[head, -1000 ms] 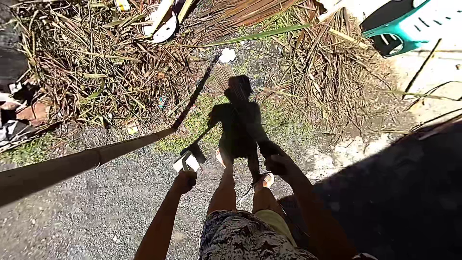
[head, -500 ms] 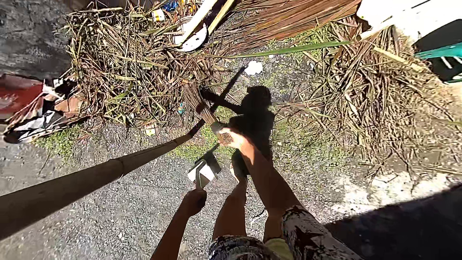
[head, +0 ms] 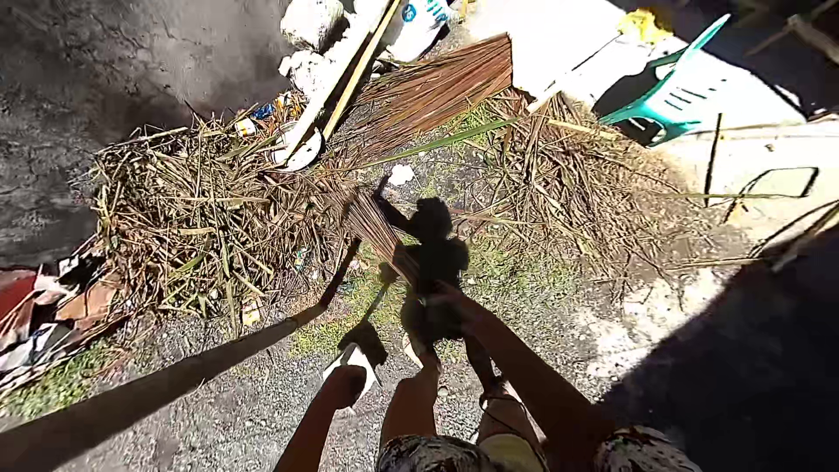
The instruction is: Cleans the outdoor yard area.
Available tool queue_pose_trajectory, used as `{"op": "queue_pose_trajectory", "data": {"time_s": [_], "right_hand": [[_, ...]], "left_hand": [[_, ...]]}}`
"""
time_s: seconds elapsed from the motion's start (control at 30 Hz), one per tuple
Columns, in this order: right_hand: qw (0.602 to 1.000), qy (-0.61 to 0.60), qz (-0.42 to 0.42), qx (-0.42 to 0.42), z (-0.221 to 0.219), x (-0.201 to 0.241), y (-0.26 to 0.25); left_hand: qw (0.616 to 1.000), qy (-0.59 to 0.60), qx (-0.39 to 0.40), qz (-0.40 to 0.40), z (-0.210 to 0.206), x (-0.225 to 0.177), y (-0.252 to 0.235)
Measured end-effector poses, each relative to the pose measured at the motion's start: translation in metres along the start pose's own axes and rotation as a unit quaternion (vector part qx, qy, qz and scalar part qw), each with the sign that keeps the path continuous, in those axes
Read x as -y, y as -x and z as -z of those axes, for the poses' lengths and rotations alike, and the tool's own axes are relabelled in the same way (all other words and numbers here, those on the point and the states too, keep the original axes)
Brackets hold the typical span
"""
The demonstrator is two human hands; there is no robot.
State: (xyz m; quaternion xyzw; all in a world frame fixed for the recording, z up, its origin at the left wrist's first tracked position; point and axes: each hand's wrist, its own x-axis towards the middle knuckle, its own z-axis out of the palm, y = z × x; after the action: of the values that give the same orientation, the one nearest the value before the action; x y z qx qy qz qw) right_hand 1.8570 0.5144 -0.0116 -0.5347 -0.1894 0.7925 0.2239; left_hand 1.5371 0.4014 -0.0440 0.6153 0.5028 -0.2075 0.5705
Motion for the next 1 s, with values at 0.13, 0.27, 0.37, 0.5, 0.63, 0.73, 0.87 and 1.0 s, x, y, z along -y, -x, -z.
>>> {"op": "queue_pose_trajectory", "data": {"time_s": [0.13,0.27,0.37,0.5,0.63,0.73,0.87,1.0], "right_hand": [[0.936,-0.319,-0.006,-0.151,0.117,-0.085,0.096],[0.933,-0.208,-0.032,-0.291,0.221,-0.199,0.244],[0.914,-0.223,-0.030,-0.337,0.281,-0.286,0.333],[0.864,-0.338,-0.053,-0.369,0.316,-0.348,0.402],[0.840,-0.372,-0.027,-0.394,0.318,-0.397,0.436],[0.790,-0.432,0.001,-0.435,0.291,-0.421,0.464],[0.738,-0.502,0.020,-0.451,0.280,-0.514,0.468],[0.728,-0.522,-0.007,-0.445,0.284,-0.536,0.473]], "left_hand": [[0.996,-0.087,0.032,0.006,0.019,-0.055,-0.016],[0.984,-0.174,0.035,0.005,0.026,-0.123,-0.043],[0.974,-0.224,0.038,-0.005,0.012,-0.177,-0.066],[0.946,-0.318,0.056,-0.010,-0.020,-0.272,-0.097],[0.924,-0.375,0.064,-0.037,-0.057,-0.370,-0.133],[0.897,-0.432,0.085,-0.048,-0.087,-0.458,-0.160],[0.874,-0.456,0.107,-0.131,-0.135,-0.547,-0.217],[0.824,-0.503,0.171,-0.196,-0.203,-0.640,-0.258]]}}
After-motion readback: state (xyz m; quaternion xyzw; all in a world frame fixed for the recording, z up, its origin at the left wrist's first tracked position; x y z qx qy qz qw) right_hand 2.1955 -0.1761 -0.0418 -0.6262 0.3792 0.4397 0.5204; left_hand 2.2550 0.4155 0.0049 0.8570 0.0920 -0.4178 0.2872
